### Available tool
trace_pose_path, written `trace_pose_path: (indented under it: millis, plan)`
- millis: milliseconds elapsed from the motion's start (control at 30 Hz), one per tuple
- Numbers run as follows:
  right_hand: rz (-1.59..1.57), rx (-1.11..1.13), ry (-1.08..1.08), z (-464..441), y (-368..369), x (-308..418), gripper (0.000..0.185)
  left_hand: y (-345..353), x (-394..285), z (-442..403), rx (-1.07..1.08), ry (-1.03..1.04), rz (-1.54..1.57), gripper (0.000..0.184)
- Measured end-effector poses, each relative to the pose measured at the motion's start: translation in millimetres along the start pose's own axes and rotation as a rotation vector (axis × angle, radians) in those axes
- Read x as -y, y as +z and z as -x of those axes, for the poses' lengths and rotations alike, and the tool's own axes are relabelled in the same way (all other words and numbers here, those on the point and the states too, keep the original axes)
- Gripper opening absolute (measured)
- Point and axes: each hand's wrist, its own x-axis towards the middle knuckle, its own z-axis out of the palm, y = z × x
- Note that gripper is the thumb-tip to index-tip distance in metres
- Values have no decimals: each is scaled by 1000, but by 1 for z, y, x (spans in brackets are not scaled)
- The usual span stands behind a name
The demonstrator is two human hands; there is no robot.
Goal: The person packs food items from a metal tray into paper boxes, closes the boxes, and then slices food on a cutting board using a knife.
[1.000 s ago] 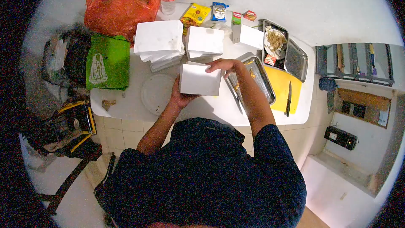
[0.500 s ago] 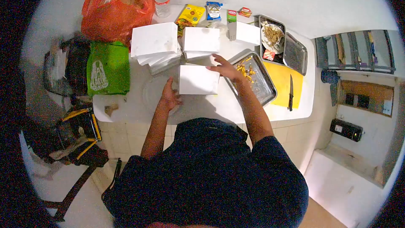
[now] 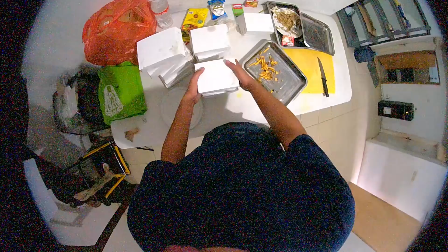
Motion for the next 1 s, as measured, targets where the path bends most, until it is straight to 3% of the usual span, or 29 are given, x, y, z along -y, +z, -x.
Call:
trace_pose_path:
  millis: [133, 167, 233, 333, 400, 433, 533, 633, 667, 733, 833, 867, 900, 1000]
  plan:
    - [-51, 100, 84, 34, 26, 40, 71, 6, -3, 9, 66, 36, 1, 63]
    - [64, 98, 51, 17, 14, 27, 88, 8, -5, 10, 57, 34, 6, 64]
    - [233, -40, -12, -20, -16, -9, 93, 0, -1, -4, 50, 25, 2, 67]
    - [446, -211, -24, -3, -2, 12, 102, -11, 2, -14, 115, 75, -61, 76]
    - [610, -262, -77, 18, 13, 24, 103, -3, 0, -10, -159, 274, -342, 78]
    - [477, -208, -173, 31, 22, 24, 79, 2, -1, -5, -301, 370, -487, 79]
    - [493, -348, -216, 47, 31, 14, 89, 19, 3, 9, -432, 607, -777, 76]
    - [372, -306, -221, 57, 28, 17, 91, 51, 8, 28, -495, 667, -1010, 60]
    - [161, -190, -149, 65, 27, 23, 91, 58, 12, 33, -567, 655, -1117, 58]
    - [140, -57, -173, 67, 16, 32, 90, 88, 3, 56, -526, 624, -971, 57]
    - [327, -113, -234, 74, 4, 43, 85, 118, -3, 71, -456, 683, -918, 59]
    - [304, -119, -258, 79, 0, 44, 84, 124, -2, 73, -435, 711, -930, 60]
    - [280, -125, -280, 86, -3, 48, 83, 128, -2, 73, -314, 688, -744, 62]
    - [170, -109, -347, 97, -16, 59, 79, 139, -1, 64, -180, 639, -730, 70]
